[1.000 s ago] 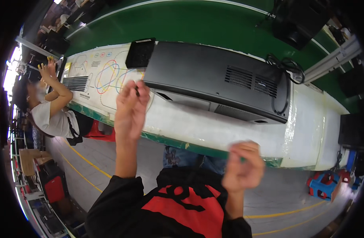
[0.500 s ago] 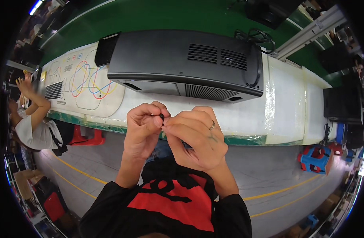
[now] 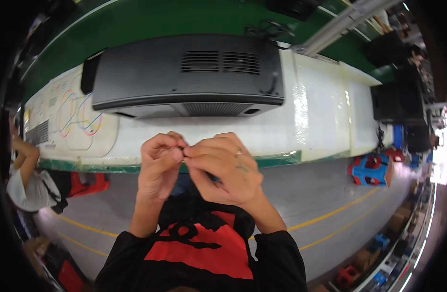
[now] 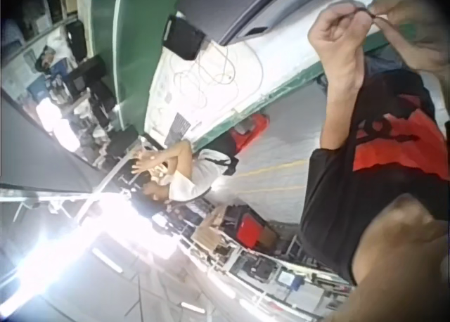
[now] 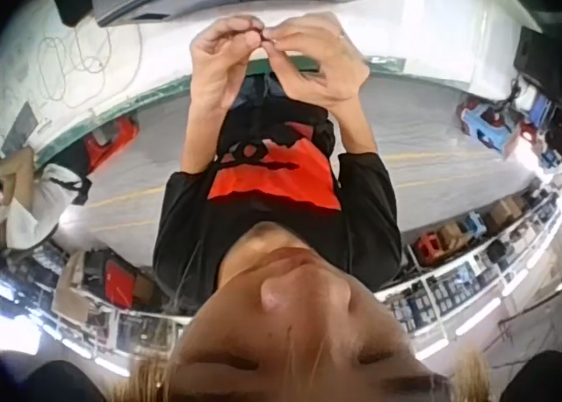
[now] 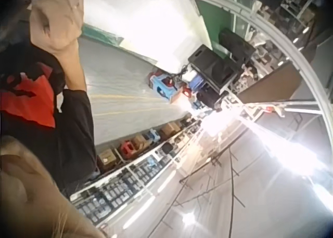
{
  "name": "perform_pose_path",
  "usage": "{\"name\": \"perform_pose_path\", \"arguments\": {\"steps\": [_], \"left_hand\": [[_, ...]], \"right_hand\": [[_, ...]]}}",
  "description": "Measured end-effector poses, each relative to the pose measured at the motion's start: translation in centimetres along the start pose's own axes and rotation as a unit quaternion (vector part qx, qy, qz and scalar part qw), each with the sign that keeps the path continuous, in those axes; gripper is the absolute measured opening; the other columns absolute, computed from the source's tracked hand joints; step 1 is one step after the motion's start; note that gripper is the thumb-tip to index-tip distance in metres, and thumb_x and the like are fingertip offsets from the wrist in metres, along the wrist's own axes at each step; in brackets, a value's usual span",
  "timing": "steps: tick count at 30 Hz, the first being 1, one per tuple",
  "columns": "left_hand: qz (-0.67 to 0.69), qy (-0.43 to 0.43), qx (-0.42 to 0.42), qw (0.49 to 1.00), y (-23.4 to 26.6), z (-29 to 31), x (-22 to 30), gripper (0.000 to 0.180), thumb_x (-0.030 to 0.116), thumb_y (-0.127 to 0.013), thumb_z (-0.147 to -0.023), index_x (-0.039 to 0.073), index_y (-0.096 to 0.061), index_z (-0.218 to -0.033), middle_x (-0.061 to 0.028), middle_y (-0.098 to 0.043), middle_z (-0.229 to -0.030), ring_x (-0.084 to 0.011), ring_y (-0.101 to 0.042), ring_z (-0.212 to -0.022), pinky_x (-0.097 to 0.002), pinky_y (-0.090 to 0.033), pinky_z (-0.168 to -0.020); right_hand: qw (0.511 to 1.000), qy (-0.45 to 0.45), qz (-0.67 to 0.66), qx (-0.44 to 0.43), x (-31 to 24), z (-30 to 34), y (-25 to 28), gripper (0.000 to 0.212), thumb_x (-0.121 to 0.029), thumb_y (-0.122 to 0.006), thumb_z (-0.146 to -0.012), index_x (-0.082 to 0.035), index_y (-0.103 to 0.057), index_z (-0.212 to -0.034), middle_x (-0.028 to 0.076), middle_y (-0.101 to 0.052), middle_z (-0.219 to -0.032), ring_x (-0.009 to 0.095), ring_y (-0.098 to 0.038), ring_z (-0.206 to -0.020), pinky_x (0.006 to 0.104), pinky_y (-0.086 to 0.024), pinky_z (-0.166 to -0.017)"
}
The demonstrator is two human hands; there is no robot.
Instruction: Attaching small plastic components and inspecting the housing of an electronic device on an assembly line.
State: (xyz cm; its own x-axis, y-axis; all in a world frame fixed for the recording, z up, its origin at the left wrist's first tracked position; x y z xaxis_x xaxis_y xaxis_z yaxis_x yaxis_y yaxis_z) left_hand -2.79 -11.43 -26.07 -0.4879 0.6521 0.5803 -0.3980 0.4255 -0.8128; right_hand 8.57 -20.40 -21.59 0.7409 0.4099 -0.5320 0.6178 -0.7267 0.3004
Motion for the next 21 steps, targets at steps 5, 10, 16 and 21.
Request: {"name": "perform_pose_path", "arguments": {"steps": [5,10,16,21], "left_hand": [[-0.019,0.024,0.000,1.000,0.4,-0.2,-1.1,0.018,-0.012,-0.066,-0.078,-0.005,-0.064,-0.093,-0.0150,-0.064,-0.097,-0.0205,-0.064,-0.089,-0.0302,-0.052,-0.081],[-0.062,0.028,0.017,0.998,1.3,0.1,-1.8,0.018,-0.013,-0.066,-0.077,-0.004,-0.065,-0.093,-0.0143,-0.065,-0.094,-0.0209,-0.065,-0.086,-0.0303,-0.053,-0.081],[-0.082,0.055,0.031,0.995,1.8,0.6,-3.0,0.017,-0.010,-0.068,-0.077,-0.001,-0.064,-0.091,-0.0125,-0.063,-0.093,-0.0200,-0.063,-0.083,-0.0288,-0.051,-0.077],[-0.089,0.053,0.037,0.994,2.6,0.6,-2.6,0.017,-0.010,-0.067,-0.077,-0.001,-0.064,-0.091,-0.0126,-0.064,-0.094,-0.0206,-0.063,-0.084,-0.0287,-0.051,-0.077]], "right_hand": [[0.996,-0.024,0.081,-0.025,0.9,-0.4,3.5,0.028,0.015,-0.071,-0.063,-0.001,-0.059,-0.082,0.011,-0.067,-0.078,0.022,-0.066,-0.071,0.0305,-0.049,-0.063],[0.948,-0.117,0.273,-0.116,4.6,-4.6,11.0,0.016,0.008,-0.068,-0.072,0.000,-0.057,-0.079,0.008,-0.066,-0.075,0.016,-0.064,-0.072,0.0244,-0.047,-0.065],[0.916,-0.140,0.248,-0.281,6.0,-8.1,11.1,0.017,0.006,-0.068,-0.071,-0.001,-0.056,-0.080,0.007,-0.065,-0.073,0.019,-0.063,-0.068,0.0264,-0.047,-0.064],[0.875,-0.146,0.263,-0.379,6.2,-10.1,10.2,0.018,0.006,-0.066,-0.070,-0.002,-0.054,-0.080,0.008,-0.061,-0.071,0.024,-0.061,-0.068,0.0292,-0.047,-0.065]]}}
Point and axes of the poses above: each hand's wrist, its own z-axis away from the middle knuckle, its own y-axis out of the back of the hand, x = y × z, the point moved 2 cm from there along -z, towards the middle knuckle
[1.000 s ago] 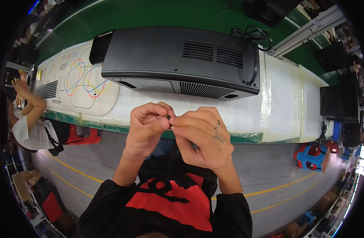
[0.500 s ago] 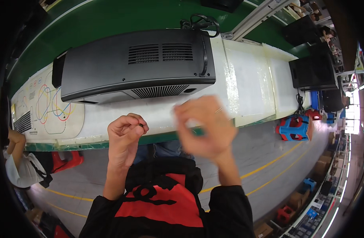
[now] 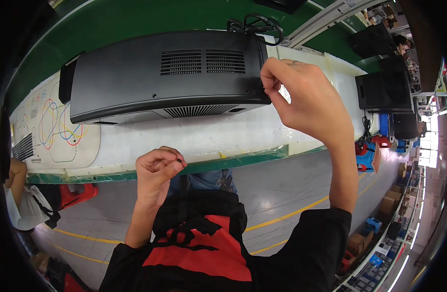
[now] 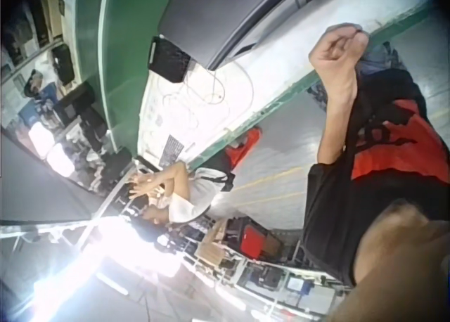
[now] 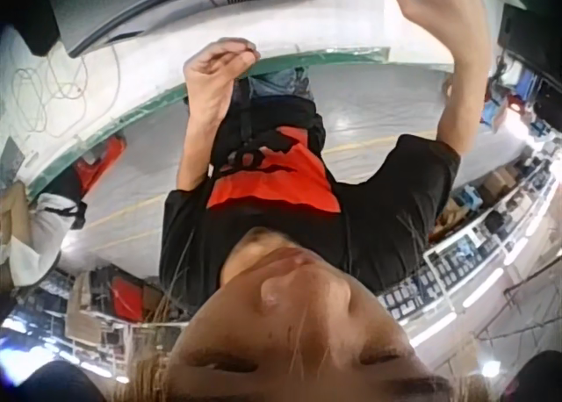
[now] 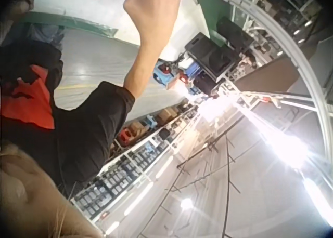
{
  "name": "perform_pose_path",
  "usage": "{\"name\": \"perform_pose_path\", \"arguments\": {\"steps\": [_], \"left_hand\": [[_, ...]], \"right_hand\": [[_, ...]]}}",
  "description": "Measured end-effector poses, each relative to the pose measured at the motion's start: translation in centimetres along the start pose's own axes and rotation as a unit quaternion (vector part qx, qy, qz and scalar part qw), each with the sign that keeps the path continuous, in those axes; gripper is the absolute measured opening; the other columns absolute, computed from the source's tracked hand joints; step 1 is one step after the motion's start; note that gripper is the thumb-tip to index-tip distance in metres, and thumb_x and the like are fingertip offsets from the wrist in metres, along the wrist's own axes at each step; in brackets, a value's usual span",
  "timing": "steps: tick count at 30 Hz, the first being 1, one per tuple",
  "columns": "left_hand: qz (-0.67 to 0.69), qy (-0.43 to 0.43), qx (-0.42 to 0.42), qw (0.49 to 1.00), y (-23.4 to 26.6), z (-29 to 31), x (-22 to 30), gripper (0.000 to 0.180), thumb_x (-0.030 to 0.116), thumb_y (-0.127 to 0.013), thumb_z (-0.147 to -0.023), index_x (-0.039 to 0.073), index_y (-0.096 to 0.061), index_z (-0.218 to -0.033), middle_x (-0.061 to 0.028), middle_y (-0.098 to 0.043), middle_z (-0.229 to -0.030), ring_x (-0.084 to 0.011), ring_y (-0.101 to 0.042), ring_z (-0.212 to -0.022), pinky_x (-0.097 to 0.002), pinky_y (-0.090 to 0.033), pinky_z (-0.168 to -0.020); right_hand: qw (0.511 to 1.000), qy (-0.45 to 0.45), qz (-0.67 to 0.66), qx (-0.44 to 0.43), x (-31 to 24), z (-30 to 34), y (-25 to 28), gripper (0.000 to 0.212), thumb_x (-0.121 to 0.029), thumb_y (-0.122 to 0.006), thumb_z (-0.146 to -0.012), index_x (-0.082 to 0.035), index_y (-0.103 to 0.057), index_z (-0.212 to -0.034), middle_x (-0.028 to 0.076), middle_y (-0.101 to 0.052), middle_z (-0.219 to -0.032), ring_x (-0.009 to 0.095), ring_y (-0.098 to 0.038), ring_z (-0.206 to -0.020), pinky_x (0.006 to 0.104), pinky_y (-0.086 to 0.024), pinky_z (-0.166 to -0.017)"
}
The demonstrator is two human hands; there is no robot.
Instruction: Attaching small plastic components and inspecting the housing of an electronic device on an assembly line.
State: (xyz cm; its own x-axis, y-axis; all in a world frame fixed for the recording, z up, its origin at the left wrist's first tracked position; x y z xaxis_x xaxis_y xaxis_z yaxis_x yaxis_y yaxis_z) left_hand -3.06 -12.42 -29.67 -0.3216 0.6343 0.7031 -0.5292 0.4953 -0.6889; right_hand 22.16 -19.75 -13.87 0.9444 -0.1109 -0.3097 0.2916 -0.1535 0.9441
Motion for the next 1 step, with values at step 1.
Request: {"name": "perform_pose_path", "arguments": {"steps": [1], "left_hand": [[-0.005,0.000,0.005,1.000,0.27,-0.05,0.12,0.018,-0.011,-0.067,-0.077,-0.001,-0.064,-0.092,-0.0126,-0.064,-0.094,-0.0208,-0.063,-0.084,-0.0288,-0.051,-0.077]], "right_hand": [[1.000,0.001,-0.001,-0.001,-0.03,-0.13,-0.12,0.018,0.006,-0.066,-0.070,-0.002,-0.054,-0.080,0.008,-0.061,-0.071,0.024,-0.061,-0.068,0.0292,-0.047,-0.065]]}}
Point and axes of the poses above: each hand's wrist, its own z-axis away from the middle knuckle, its own y-axis out of the back of the hand, x = y × z, the point moved 2 cm from there along -z, towards the middle knuckle
